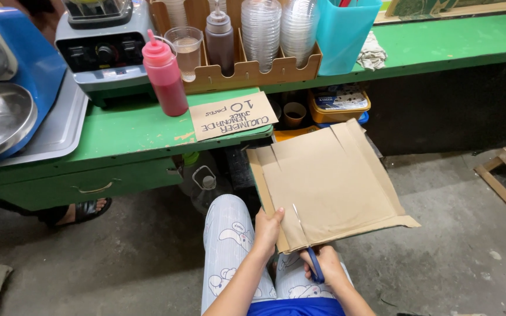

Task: The person sits on the floor and uses scissors to cut a cardboard box resting on their lap. They make several cuts along the edges and sides of the box, occasionally adjusting its position.

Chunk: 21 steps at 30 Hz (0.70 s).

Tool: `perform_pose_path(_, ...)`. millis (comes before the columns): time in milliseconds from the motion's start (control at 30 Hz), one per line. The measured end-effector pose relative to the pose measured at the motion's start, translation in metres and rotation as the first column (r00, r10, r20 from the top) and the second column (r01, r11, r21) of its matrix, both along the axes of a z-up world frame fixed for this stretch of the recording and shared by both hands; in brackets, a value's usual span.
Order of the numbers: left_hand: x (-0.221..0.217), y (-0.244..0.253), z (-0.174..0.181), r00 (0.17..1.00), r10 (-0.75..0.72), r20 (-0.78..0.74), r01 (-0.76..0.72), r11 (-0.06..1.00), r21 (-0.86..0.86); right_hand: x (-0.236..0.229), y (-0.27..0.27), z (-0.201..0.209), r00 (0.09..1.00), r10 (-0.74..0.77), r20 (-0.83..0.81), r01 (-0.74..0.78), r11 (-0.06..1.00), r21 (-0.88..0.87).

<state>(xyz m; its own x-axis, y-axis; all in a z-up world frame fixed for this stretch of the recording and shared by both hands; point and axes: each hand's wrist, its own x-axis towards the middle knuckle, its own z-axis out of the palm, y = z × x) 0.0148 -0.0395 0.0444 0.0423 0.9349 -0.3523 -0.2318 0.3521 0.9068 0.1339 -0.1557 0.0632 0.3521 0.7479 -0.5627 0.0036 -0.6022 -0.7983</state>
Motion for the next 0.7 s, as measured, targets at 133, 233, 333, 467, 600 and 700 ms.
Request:
perform_pose_path(133,-0.002,-0.003,0.011,1.000,-0.021,0.023,0.021,1.000,0.015,0.001,0.001,0.001,1.000,-0.007,0.015,0.008,1.000,-0.011)
perform_pose_path(233,0.000,-0.003,0.010,0.998,-0.033,0.046,0.032,0.999,0.003,0.004,0.001,-0.005,0.998,0.016,0.059,-0.015,1.000,-0.017)
perform_pose_path(333,-0.001,-0.003,0.010,0.999,-0.037,0.023,0.037,0.999,0.023,0.004,0.001,-0.008,1.000,-0.006,0.021,0.006,1.000,0.010)
perform_pose_path(467,-0.002,-0.005,0.016,0.999,-0.050,0.020,0.050,0.999,0.015,0.006,-0.001,-0.016,0.999,-0.018,-0.030,0.020,0.998,0.066)
perform_pose_path(600,0.003,-0.003,0.001,0.999,-0.007,0.054,0.003,0.998,0.068,0.015,0.000,-0.042,1.000,0.005,-0.015,-0.004,0.998,0.061)
perform_pose_path(700,0.004,-0.003,-0.013,0.997,-0.015,0.075,0.008,0.996,0.093,0.019,-0.004,-0.048,1.000,-0.005,0.007,0.005,0.997,0.071)
